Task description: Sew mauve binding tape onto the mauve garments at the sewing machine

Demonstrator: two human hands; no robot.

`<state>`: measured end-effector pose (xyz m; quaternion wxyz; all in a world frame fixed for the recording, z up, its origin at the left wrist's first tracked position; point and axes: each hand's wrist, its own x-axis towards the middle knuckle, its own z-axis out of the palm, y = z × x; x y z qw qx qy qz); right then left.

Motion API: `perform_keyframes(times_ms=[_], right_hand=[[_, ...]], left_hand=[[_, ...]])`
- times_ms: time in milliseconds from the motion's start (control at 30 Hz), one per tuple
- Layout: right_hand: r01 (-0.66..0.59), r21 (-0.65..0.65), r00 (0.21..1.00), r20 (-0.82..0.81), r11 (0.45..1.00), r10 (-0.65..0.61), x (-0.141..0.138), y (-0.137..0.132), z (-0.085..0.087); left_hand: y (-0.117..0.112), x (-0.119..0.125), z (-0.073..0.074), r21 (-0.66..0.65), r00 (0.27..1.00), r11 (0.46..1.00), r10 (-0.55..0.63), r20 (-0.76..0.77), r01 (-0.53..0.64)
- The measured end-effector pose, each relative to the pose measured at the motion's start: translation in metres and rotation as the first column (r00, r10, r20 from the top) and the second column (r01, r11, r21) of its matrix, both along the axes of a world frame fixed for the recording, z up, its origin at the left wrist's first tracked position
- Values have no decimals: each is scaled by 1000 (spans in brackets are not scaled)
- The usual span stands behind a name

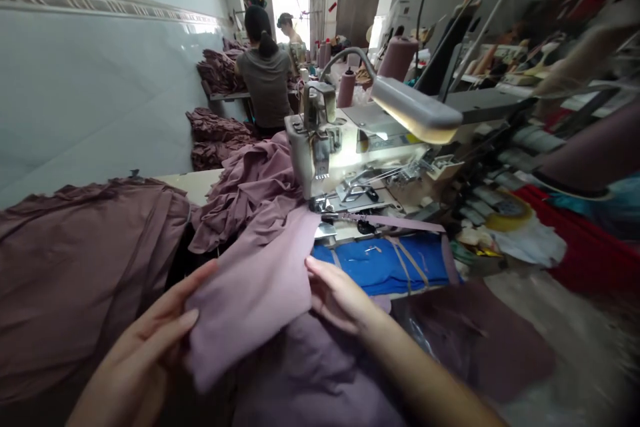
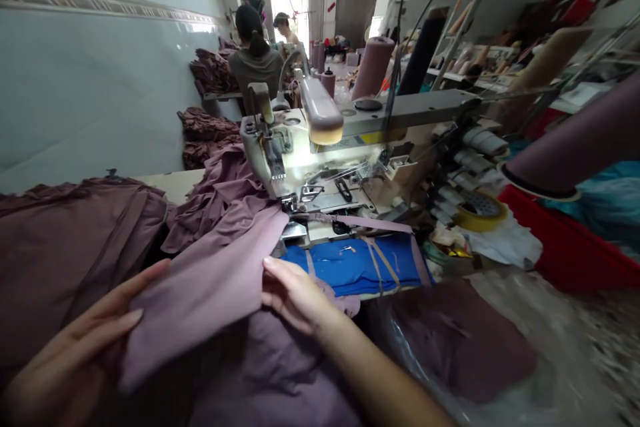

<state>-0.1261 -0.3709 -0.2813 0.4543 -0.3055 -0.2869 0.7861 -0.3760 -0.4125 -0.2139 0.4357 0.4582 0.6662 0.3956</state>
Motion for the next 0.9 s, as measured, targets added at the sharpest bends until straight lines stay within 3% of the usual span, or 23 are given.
perform_keyframes(times_ms=[67,133,167,233,267,300,333,400,500,600,700,900], right_hand=[[46,-6,999,26,999,-46,-12,-5,-4],[81,85,985,147,993,-93,-21,-11,-8],[86,144,971,208,986,-115,-24,-14,-10],[91,231,945,287,969,-157,-27,-18,-12],[102,246,944,282,964,-172,-25,-21,-12],[116,233,954,246,965,-174,-22,-24,-11],[121,189,969,189,975,-157,-16,-26,-10],[101,47,993,50,994,-103,2,-33,-5],[125,-83,991,-30,989,-128,36,-40,-1],[160,-72,986,49,984,-157,59,-42,-5],[144,-50,984,109,988,-138,63,-40,-13],[142,-33,977,166,989,-135,58,-34,-21]], left_hand=[[4,0,-1,152,938,983,-42,-345,100],[23,9,-2,326,764,888,-42,-644,323],[36,17,-4,378,679,788,-70,-730,487],[67,39,-11,347,504,481,-247,-828,805],[82,51,-16,303,409,331,-323,-853,894],[96,63,-21,260,329,224,-372,-868,939],[109,74,-27,245,292,166,-392,-872,955],[127,90,-37,228,262,132,-401,-878,965],[137,101,-46,213,249,136,-379,-891,968],[138,103,-51,267,309,165,-349,-885,950],[140,104,-53,317,372,209,-335,-866,925],[148,104,-46,304,379,254,-343,-859,918]])
